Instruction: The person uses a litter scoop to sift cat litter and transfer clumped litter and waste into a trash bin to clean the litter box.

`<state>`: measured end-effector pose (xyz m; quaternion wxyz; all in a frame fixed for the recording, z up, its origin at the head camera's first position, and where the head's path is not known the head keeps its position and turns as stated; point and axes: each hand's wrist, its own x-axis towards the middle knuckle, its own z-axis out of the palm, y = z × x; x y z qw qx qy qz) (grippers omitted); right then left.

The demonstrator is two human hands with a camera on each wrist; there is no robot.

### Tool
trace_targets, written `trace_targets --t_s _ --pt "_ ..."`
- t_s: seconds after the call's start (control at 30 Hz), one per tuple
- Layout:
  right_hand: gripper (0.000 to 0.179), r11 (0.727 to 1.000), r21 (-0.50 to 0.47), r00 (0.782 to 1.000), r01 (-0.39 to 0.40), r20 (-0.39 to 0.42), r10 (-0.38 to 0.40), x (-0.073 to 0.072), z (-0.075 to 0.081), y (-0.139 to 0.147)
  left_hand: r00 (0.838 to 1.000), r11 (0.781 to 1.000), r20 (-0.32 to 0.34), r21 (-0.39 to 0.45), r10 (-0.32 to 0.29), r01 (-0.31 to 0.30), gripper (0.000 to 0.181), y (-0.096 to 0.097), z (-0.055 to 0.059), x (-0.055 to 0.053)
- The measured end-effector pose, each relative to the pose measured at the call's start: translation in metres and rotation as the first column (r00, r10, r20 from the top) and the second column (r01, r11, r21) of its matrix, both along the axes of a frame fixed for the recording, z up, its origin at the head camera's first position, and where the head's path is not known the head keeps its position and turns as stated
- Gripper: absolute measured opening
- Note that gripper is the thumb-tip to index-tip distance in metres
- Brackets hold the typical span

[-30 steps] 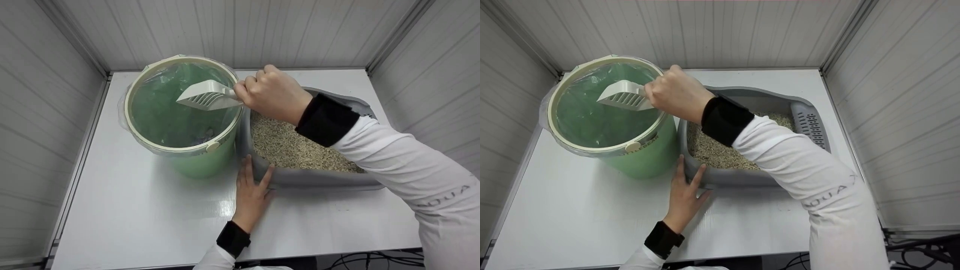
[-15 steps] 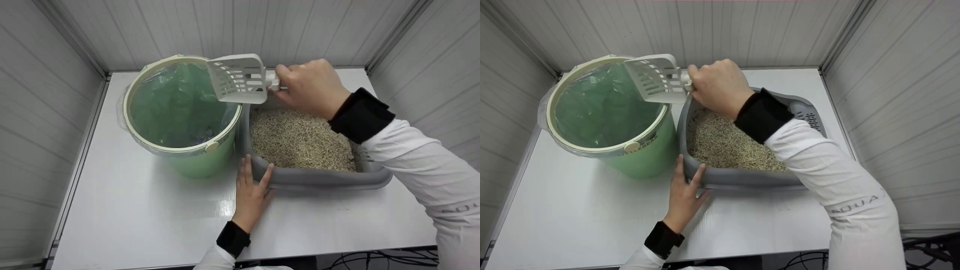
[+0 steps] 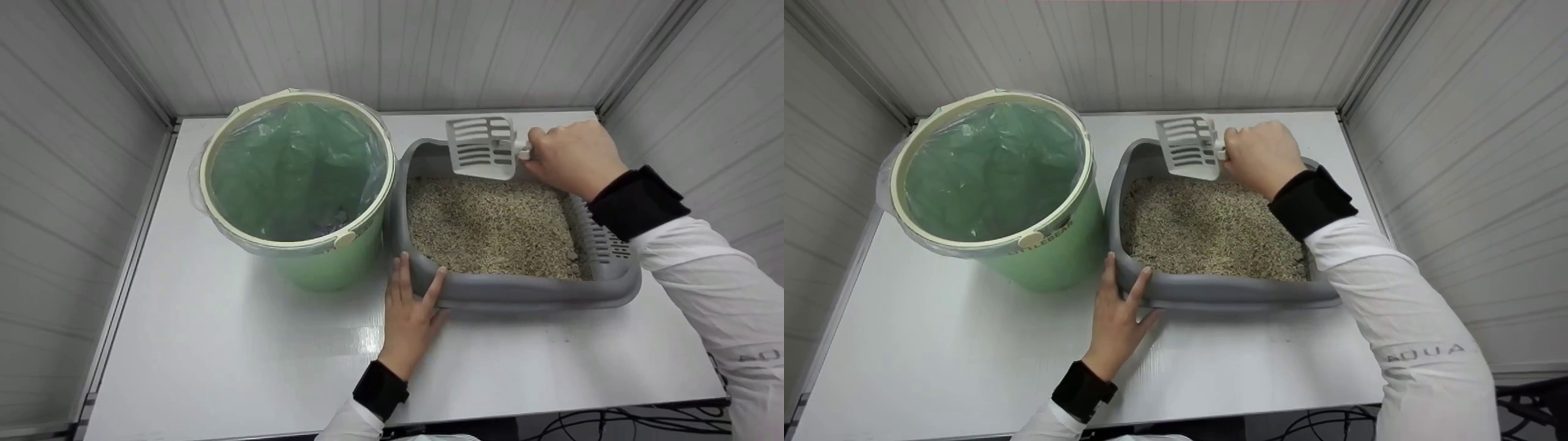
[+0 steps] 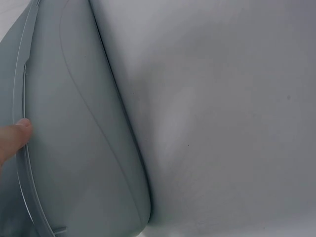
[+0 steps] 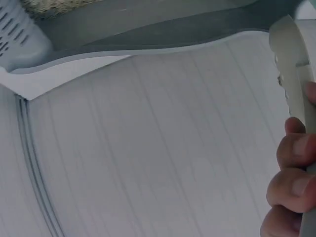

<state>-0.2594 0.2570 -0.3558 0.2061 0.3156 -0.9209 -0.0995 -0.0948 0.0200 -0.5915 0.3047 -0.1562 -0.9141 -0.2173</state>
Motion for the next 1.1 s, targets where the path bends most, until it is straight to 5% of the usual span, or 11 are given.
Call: trace_targets --t_s 0.3,0.63,0.77,0.97,1.1 --pt "0.050 0.967 0.250 0.999 0.043 0.019 -0.050 0.005 -0.047 0.037 1.000 1.000 0.002 -0.003 0.000 0.000 0.093 0.002 0.001 0.001" --pt "0.048 0.820 0.548 0.960 0.164 0.102 -0.260 0.021 -0.079 0.033 1.000 1.000 0.004 -0.018 0.009 -0.009 0.094 0.004 0.002 -0.001" --pt "0.042 0.752 0.623 0.943 0.217 0.066 -0.327 0.022 -0.090 0.029 1.000 1.000 0.006 -0.023 0.009 -0.009 0.091 0.004 0.002 0.000" --pt "0.033 0.690 0.675 0.925 0.261 0.030 -0.379 0.025 -0.106 0.016 1.000 1.000 0.008 -0.021 0.002 -0.001 0.087 0.003 0.002 0.000" --pt "0.040 0.616 0.726 0.907 0.307 -0.027 -0.420 0.031 -0.114 0.003 1.000 1.000 0.008 -0.018 -0.001 0.001 0.086 0.003 0.003 0.000"
